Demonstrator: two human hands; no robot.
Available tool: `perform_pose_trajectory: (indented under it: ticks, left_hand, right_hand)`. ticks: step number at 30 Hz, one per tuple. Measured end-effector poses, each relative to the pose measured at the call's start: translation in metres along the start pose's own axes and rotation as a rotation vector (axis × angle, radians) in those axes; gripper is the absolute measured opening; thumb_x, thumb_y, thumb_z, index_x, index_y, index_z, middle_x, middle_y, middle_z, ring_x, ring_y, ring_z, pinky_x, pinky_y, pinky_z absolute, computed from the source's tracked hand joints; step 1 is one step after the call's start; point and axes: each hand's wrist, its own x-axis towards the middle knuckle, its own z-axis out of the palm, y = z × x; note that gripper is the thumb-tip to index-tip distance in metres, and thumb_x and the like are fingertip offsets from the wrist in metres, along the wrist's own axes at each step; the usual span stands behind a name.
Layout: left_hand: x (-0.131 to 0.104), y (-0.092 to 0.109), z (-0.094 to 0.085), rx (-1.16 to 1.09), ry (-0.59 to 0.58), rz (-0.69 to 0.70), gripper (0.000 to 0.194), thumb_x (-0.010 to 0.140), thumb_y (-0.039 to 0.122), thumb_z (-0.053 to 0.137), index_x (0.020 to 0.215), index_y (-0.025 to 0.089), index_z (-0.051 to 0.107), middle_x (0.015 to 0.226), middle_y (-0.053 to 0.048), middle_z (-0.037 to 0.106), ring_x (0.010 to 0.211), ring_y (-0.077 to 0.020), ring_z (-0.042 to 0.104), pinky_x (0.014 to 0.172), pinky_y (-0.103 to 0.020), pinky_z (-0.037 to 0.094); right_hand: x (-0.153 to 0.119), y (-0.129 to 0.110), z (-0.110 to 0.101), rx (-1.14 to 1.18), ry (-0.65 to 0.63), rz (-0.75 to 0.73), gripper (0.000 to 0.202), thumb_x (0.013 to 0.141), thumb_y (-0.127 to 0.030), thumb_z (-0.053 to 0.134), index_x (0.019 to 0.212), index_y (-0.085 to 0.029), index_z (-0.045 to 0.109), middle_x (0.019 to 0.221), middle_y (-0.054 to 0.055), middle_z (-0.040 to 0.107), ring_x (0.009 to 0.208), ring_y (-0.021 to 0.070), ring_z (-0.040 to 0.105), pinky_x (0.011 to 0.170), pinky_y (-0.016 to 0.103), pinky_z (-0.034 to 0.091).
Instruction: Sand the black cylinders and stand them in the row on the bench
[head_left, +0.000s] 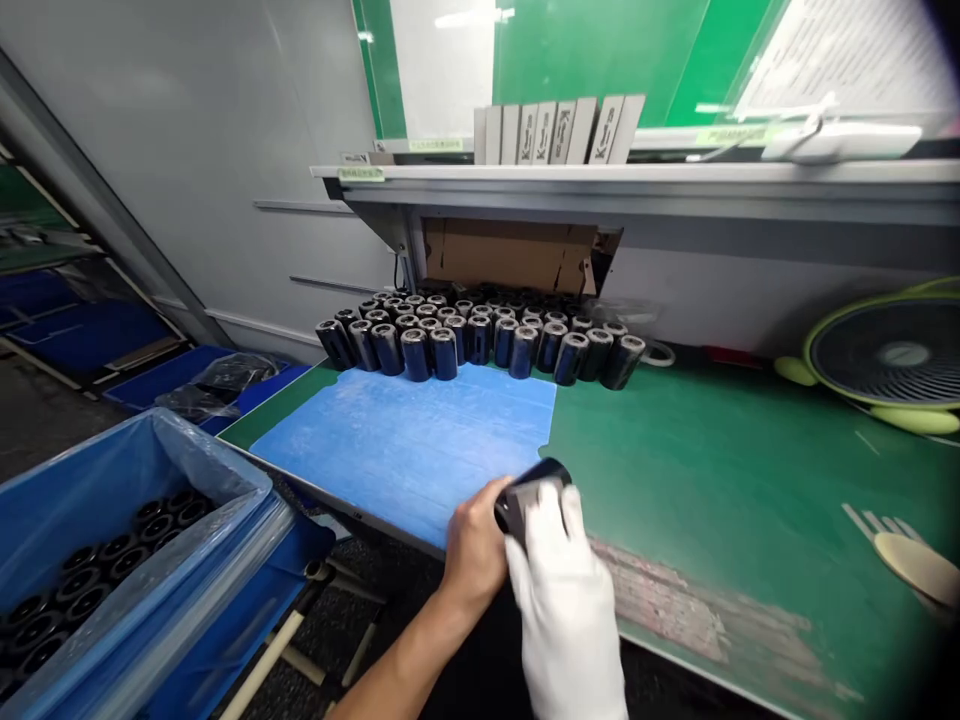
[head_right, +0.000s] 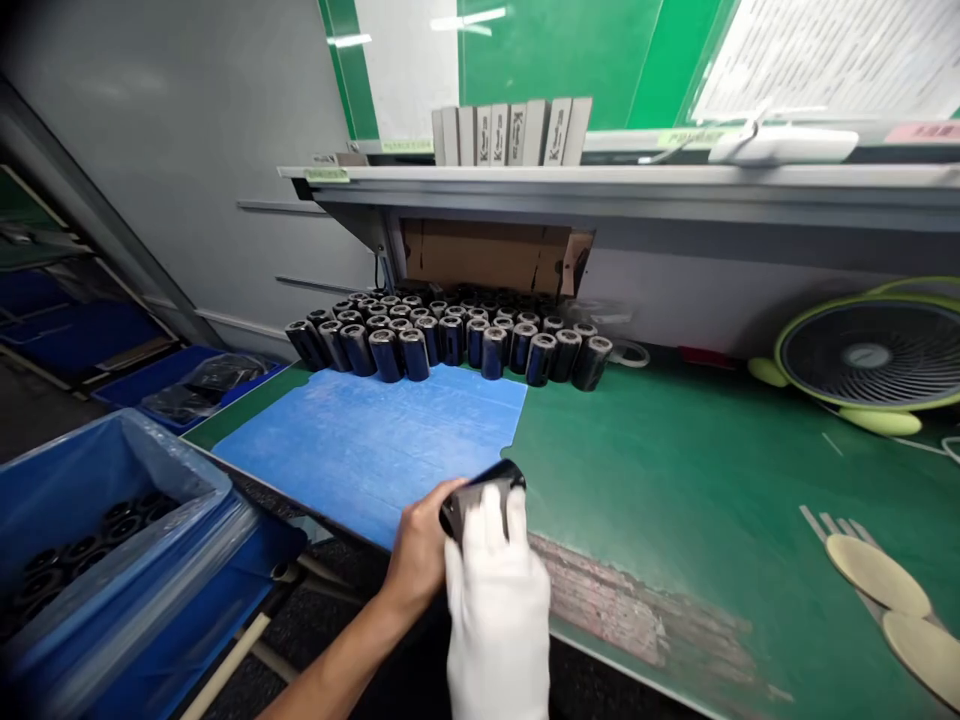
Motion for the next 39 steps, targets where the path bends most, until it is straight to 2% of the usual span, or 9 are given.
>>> perform_pose_trajectory:
  ticks: [3,8,12,17,23,27,29,33,39]
  left_hand:
    - [0.0,0.001,-0.001,0.029,0.03,-0.012,0.038,0.079,0.018,0.068,0.116,0.022,0.072,0.107,-0.007,0.078,0.098,-0.0258,0.074,0.085,-0.031,0.057]
    - [0.0,0.001,-0.002,-0.033,-0.017,-0.004,0.031,0.088,0.018,0.055,0.112,0.023,0.074,0.107,-0.004,0.079,0.092,-0.0216,0.074,0.086,-0.03,0.057]
    - [0.001,0.002,-0.002,0.024,0.021,-0.002,0.034,0.081,0.018,0.067,0.115,0.021,0.073,0.106,-0.007,0.079,0.094,-0.0245,0.074,0.082,-0.029,0.056]
    - [0.0,0.003,-0.003,0.007,-0.038,0.023,0.03,0.089,0.019,0.057,0.113,0.022,0.074,0.103,-0.005,0.079,0.09,-0.0212,0.074,0.08,-0.028,0.056]
    - [0.001,0.002,-0.001,0.075,0.013,-0.008,0.047,0.067,0.029,0.084,0.112,0.022,0.072,0.1,-0.002,0.078,0.092,-0.0225,0.073,0.083,-0.029,0.056]
    - [0.005,0.0,-0.004,0.067,-0.011,0.011,0.041,0.068,0.028,0.083,0.106,0.022,0.071,0.092,0.001,0.076,0.085,-0.0195,0.071,0.077,-0.027,0.054]
    - [0.006,-0.002,-0.005,0.046,-0.005,0.007,0.045,0.067,0.027,0.083,0.109,0.021,0.071,0.097,0.0,0.076,0.09,-0.0206,0.071,0.082,-0.028,0.055]
    - [0.004,-0.001,-0.004,-0.043,-0.017,0.004,0.05,0.072,0.021,0.077,0.121,0.021,0.07,0.116,-0.005,0.076,0.107,-0.0237,0.071,0.096,-0.031,0.055]
    - [0.0,0.004,-0.002,-0.029,0.009,0.024,0.039,0.077,0.018,0.07,0.115,0.02,0.072,0.107,-0.005,0.078,0.095,-0.0232,0.074,0.082,-0.027,0.056]
  right_hand:
    - [0.006,0.0,0.0,0.055,-0.067,0.008,0.052,0.105,-0.025,0.034,0.155,-0.015,0.036,0.158,0.016,0.038,0.148,0.0379,0.032,0.09,0.048,0.057]
    - [0.004,-0.001,0.003,0.005,0.004,-0.056,0.057,0.104,-0.03,0.037,0.159,-0.017,0.028,0.154,0.017,0.045,0.143,0.0366,0.04,0.072,0.04,0.06]
    - [0.012,-0.002,-0.005,0.084,-0.093,0.016,0.051,0.105,-0.025,0.036,0.154,-0.014,0.037,0.158,0.017,0.038,0.15,0.0368,0.028,0.098,0.049,0.054]
    - [0.014,-0.004,-0.013,0.151,-0.148,-0.014,0.052,0.104,-0.024,0.034,0.155,-0.018,0.039,0.159,0.014,0.037,0.153,0.0324,0.021,0.103,0.047,0.051]
    - [0.07,0.076,0.015,0.373,-0.04,0.367,0.055,0.102,-0.04,0.04,0.15,-0.015,0.047,0.16,0.011,0.036,0.149,0.0281,0.032,0.12,0.046,0.035]
    - [0.064,0.106,0.015,0.383,0.077,0.476,0.068,0.101,-0.049,0.04,0.156,-0.01,0.036,0.161,0.013,0.032,0.15,0.0297,0.029,0.125,0.049,0.026]
    - [0.042,0.091,0.012,0.368,0.093,0.432,0.065,0.102,-0.048,0.039,0.154,-0.009,0.04,0.16,0.014,0.034,0.15,0.0315,0.029,0.124,0.051,0.028]
    - [0.002,0.033,0.003,0.253,-0.023,0.086,0.053,0.105,-0.034,0.037,0.154,-0.014,0.041,0.162,0.013,0.031,0.153,0.0312,0.021,0.116,0.05,0.041]
    - [0.012,0.002,0.001,0.112,-0.045,0.009,0.05,0.105,-0.024,0.036,0.154,-0.014,0.039,0.156,0.018,0.041,0.148,0.0356,0.032,0.098,0.046,0.054]
